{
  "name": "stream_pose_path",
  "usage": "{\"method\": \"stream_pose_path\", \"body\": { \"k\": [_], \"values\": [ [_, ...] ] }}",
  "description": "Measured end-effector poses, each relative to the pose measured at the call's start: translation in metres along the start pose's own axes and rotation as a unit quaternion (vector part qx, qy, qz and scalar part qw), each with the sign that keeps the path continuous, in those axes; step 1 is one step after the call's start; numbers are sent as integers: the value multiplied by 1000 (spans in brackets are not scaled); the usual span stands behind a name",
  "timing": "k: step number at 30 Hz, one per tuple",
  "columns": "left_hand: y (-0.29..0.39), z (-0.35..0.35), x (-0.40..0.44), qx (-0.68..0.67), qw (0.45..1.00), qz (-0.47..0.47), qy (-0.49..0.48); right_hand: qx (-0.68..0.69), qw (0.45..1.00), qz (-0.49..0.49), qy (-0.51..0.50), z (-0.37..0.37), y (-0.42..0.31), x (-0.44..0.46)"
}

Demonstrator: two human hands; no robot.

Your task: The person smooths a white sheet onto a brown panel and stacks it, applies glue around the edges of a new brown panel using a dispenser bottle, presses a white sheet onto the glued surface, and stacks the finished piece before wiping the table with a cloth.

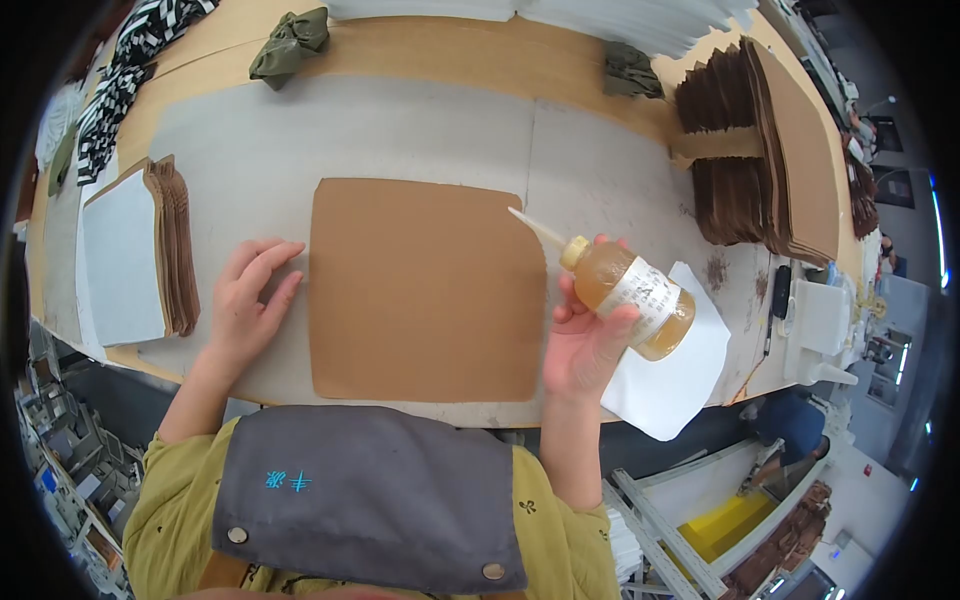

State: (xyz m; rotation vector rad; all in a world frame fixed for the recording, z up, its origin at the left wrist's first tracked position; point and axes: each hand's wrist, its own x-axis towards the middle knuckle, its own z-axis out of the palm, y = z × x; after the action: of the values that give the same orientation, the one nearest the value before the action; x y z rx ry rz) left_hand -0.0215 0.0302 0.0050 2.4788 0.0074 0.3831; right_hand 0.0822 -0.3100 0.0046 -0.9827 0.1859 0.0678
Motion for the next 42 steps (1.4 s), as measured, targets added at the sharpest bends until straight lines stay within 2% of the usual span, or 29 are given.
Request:
{"method": "stream_pose_path", "body": {
  "k": [1, 7, 13, 18, 22, 24, 30, 42],
  "values": [
    [-3, 1, 4, 12, 999, 35, 10, -5, 1000, 1, 3, 0, 2, 1],
    [-5, 3, 9, -5, 999, 31, -31, -9, 1000, 9, 29, 3, 6, 2],
    [-6, 2, 10, 2, 999, 29, -37, -93, 993, -56, 50, 12, 2, 1],
    [-6, 2, 11, 4, 998, 29, -53, -163, 980, -110, 17, 5, -3, 1],
    [-6, 3, 11, 2, 998, 21, -52, -181, 979, -92, 29, 4, -1, 1],
    [-6, 3, 11, 2, 998, 22, -52, -151, 984, -66, 68, 10, 0, 0],
    [-6, 4, 12, 12, 998, 28, -49, -213, 972, -71, 65, 11, 6, -1],
    [-6, 1, 11, 13, 997, 23, -67, -205, 973, -70, 75, 14, 10, -3]
  ]
}}
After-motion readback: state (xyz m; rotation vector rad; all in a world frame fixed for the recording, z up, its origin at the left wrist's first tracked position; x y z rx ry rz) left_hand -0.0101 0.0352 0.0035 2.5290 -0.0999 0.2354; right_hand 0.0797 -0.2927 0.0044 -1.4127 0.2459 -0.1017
